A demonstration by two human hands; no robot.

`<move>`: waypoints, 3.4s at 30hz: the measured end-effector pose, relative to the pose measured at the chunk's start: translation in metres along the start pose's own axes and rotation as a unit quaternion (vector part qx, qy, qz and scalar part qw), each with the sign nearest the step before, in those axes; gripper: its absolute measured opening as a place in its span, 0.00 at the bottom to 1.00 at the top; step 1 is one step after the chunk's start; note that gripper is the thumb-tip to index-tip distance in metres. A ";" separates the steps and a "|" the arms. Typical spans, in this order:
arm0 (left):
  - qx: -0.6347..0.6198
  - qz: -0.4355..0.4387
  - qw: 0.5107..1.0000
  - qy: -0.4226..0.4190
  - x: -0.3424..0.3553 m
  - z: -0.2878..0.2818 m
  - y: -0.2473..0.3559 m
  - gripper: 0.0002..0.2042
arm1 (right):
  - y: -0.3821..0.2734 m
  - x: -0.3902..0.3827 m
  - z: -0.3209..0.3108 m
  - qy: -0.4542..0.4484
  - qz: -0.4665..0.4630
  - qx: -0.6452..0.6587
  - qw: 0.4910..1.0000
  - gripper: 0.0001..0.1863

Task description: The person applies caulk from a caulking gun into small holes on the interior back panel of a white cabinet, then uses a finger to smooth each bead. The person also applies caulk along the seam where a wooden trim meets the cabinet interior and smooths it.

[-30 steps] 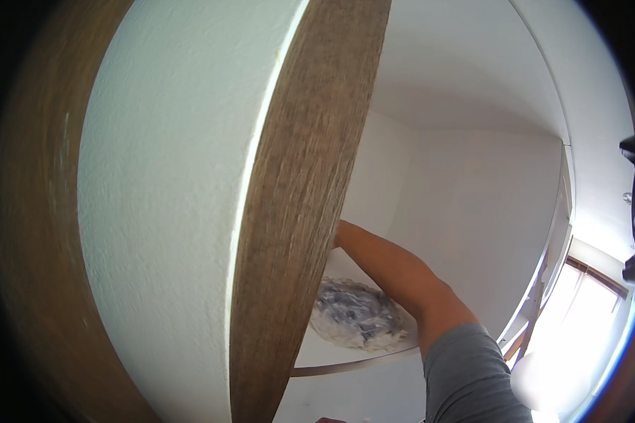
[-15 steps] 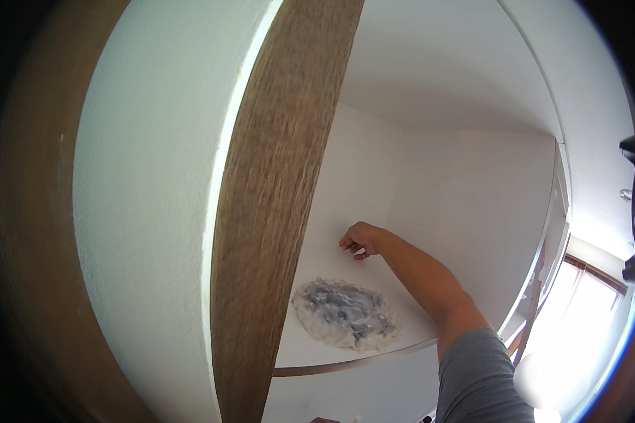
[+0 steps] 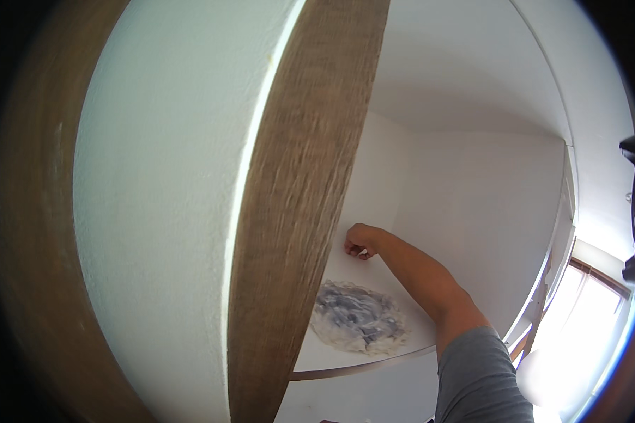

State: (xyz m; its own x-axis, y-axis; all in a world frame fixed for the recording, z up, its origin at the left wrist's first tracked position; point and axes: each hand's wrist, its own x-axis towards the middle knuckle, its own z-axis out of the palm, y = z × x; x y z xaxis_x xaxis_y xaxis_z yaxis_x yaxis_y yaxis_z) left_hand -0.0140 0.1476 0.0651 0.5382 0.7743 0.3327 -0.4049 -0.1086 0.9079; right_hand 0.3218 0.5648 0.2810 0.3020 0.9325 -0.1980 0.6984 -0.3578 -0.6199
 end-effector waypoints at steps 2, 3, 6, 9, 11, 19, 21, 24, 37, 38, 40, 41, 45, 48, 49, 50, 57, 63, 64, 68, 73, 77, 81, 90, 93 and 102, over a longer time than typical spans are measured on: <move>0.017 0.001 1.000 0.006 -0.001 0.000 0.000 0.16 | -0.004 0.006 0.008 0.012 0.001 0.000 1.000 0.06; 0.023 -0.001 1.000 0.007 -0.001 0.000 0.000 0.16 | -0.006 0.009 0.011 0.022 0.003 0.013 1.000 0.07; 0.023 0.010 1.000 0.000 -0.002 -0.001 0.002 0.16 | -0.007 0.020 0.018 0.021 -0.035 0.030 0.999 0.09; 0.025 0.022 0.999 -0.004 -0.003 -0.001 0.003 0.16 | -0.006 0.032 0.021 0.006 -0.055 0.029 0.998 0.10; 0.022 0.027 0.999 -0.006 -0.003 0.000 0.004 0.15 | -0.005 0.039 0.022 -0.009 -0.064 0.031 0.997 0.10; 0.055 0.021 0.998 -0.010 -0.003 0.001 0.006 0.17 | -0.027 0.019 0.042 0.007 -0.082 0.003 0.997 0.08; 0.023 0.002 1.000 -0.010 -0.003 0.001 0.005 0.18 | -0.040 0.003 0.050 0.009 -0.071 0.013 0.997 0.06; -0.011 -0.007 1.000 0.001 -0.002 0.000 0.002 0.19 | -0.051 -0.020 0.045 -0.019 -0.084 0.028 0.996 0.04; 0.063 -0.010 0.998 0.002 -0.002 -0.001 -0.001 0.20 | 0.018 -0.024 -0.011 0.013 -0.025 0.054 0.998 0.06; 0.050 -0.011 0.999 0.004 -0.002 -0.001 -0.001 0.20 | 0.016 -0.019 -0.009 0.012 -0.023 0.037 0.999 0.05; 0.023 -0.016 1.000 0.007 -0.001 -0.001 0.000 0.19 | 0.012 -0.008 -0.004 0.020 -0.009 0.005 1.000 0.04; 0.015 -0.015 1.000 0.009 -0.001 -0.001 0.000 0.19 | 0.009 -0.002 -0.002 0.020 -0.015 -0.005 1.000 0.05; -0.004 -0.011 1.000 0.013 -0.002 -0.001 0.005 0.18 | -0.003 0.023 0.012 0.043 -0.016 0.005 0.999 0.07; -0.020 -0.006 1.000 0.009 -0.003 0.000 0.009 0.17 | -0.010 0.036 0.021 0.050 -0.014 0.044 0.998 0.09; -0.026 -0.007 1.000 0.007 -0.004 0.000 0.011 0.17 | -0.012 0.037 0.023 0.046 -0.011 0.063 0.997 0.09; -0.023 -0.007 1.000 0.007 -0.004 0.000 0.012 0.16 | -0.014 0.036 0.025 0.005 -0.046 0.036 0.998 0.08; -0.018 -0.016 1.000 0.011 -0.006 0.004 0.012 0.16 | -0.031 -0.014 0.024 -0.062 -0.097 0.064 0.991 0.05; 0.010 -0.025 1.000 0.013 -0.005 0.001 0.011 0.17 | -0.001 -0.039 -0.008 -0.007 -0.053 0.046 0.997 0.04; 0.008 -0.025 1.000 0.009 -0.006 0.001 0.011 0.17 | 0.007 -0.038 -0.012 0.008 -0.030 0.038 0.999 0.04; -0.031 -0.015 0.999 0.013 -0.005 0.002 0.011 0.18 | 0.023 -0.020 -0.020 0.022 -0.010 0.017 1.000 0.04; -0.030 -0.028 0.999 0.022 -0.004 0.001 0.011 0.17 | 0.005 0.007 -0.003 0.029 0.022 -0.013 0.999 0.04; -0.024 -0.044 0.999 0.017 -0.005 -0.001 0.014 0.16 | -0.026 -0.005 0.026 0.017 -0.022 -0.037 0.999 0.03; -0.005 -0.022 0.999 0.029 -0.005 0.001 0.012 0.17 | -0.058 -0.046 0.032 -0.063 -0.104 0.041 0.992 0.05; 0.048 -0.034 0.996 0.069 -0.004 -0.001 0.012 0.19 | -0.054 -0.196 -0.010 -0.048 -0.300 -0.274 0.912 0.18; 0.024 -0.038 0.997 0.059 -0.005 0.001 0.011 0.20 | -0.030 -0.272 -0.006 -0.113 -0.302 -0.254 0.912 0.24; 0.034 -0.002 0.998 0.043 -0.002 -0.001 -0.008 0.20 | -0.005 -0.327 0.065 -0.001 -0.415 -0.319 0.852 0.13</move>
State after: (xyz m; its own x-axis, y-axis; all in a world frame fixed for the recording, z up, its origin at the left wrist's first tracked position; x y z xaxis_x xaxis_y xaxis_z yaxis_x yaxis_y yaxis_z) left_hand -0.0122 0.1473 0.0567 0.4723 0.8256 0.3086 -0.3510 -0.1450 0.9251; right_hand 0.1778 0.2643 0.2997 -0.4678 0.8775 0.1052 0.8820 0.4712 -0.0084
